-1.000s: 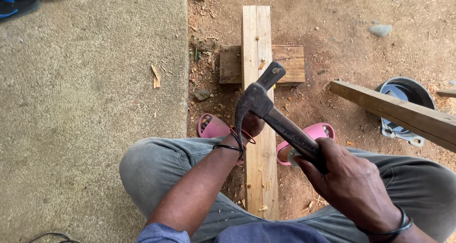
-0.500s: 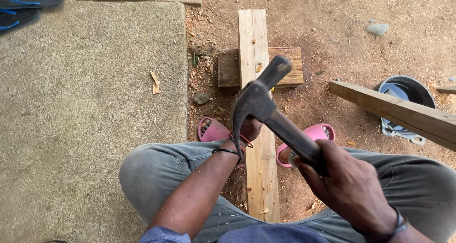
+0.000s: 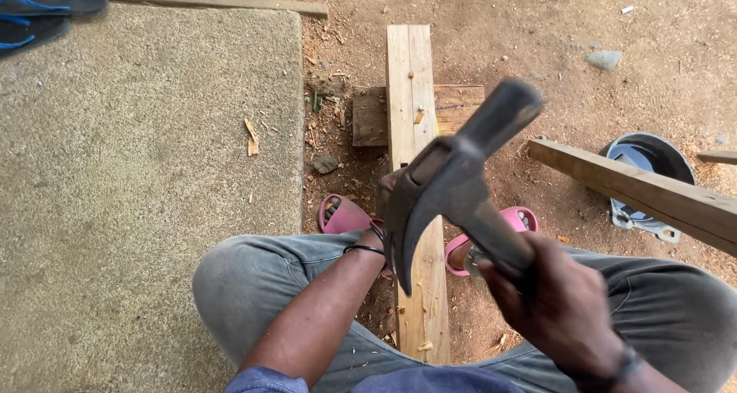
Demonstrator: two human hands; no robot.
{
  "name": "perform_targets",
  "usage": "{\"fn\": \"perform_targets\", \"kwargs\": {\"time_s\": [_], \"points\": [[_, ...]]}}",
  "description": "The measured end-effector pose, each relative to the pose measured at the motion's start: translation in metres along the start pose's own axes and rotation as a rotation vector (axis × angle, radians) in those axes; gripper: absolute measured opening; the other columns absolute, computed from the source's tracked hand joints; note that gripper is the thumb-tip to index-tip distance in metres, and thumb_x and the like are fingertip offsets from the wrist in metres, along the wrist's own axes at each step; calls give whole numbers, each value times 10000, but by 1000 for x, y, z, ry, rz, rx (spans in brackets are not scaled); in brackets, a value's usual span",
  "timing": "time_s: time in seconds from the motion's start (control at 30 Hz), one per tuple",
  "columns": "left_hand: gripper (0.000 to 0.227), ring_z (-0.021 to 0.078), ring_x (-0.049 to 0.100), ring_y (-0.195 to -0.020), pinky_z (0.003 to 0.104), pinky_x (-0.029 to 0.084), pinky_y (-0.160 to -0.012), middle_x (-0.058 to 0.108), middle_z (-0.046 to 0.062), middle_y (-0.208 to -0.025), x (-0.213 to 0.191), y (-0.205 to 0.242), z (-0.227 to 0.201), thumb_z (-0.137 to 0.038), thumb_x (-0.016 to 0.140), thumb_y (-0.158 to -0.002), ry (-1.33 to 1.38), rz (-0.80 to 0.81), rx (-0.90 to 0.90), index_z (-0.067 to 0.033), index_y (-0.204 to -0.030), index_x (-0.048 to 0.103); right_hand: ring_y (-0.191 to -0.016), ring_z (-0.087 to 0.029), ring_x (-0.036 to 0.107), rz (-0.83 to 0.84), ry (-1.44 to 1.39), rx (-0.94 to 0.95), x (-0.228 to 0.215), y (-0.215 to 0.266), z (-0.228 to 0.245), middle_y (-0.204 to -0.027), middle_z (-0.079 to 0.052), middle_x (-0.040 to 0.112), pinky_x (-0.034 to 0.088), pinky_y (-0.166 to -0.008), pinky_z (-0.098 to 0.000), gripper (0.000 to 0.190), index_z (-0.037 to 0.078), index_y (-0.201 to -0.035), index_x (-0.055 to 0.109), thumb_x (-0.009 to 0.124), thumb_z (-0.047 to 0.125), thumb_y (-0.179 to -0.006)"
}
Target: Using a hammer and chisel to clean out a mortise and fit wooden pieces in a beam.
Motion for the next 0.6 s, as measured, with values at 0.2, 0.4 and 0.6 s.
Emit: {"fn": "perform_targets", "kwargs": {"time_s": [0.2, 0.4, 0.6], "points": [[239, 197, 682, -1080, 339, 555, -928, 716, 76, -1091, -6, -12, -11, -278, 566, -1028, -176, -90, 112, -93, -1138, 671, -679, -349, 718, 432, 323, 199, 53, 7, -47, -754, -135, 707, 545, -578, -484, 415, 95, -1069, 562, 717, 451, -922], [161, 191, 681, -990, 346, 563, -844, 702, 82, -1007, -11, 5, -18, -227, 633, -991, 78, -157, 85, -80, -1044, 671, -657, -368, 718, 170, 75, 108, 24, 14, -17, -785, -144, 723, 537, -511, -476, 451, 91, -1103, 577, 750, 377, -800], [113, 134, 672, -816, 356, 584, -731, 660, 51, -886, -14, -1, -35, -114, 720, -985, 641, 25, -111, -54, -995, 625, -675, -364, 719, 286, 104, 119, 58, 7, -33, -780, -145, 719, 551, -558, -471, 414, 77, -1073, 549, 696, 423, -899]]}}
Point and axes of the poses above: each hand's wrist, its own y-axis away from the middle knuckle, its own x-axis out of the palm, z = x × y, the point moved 6 cm from there along -y, towards the middle knuckle
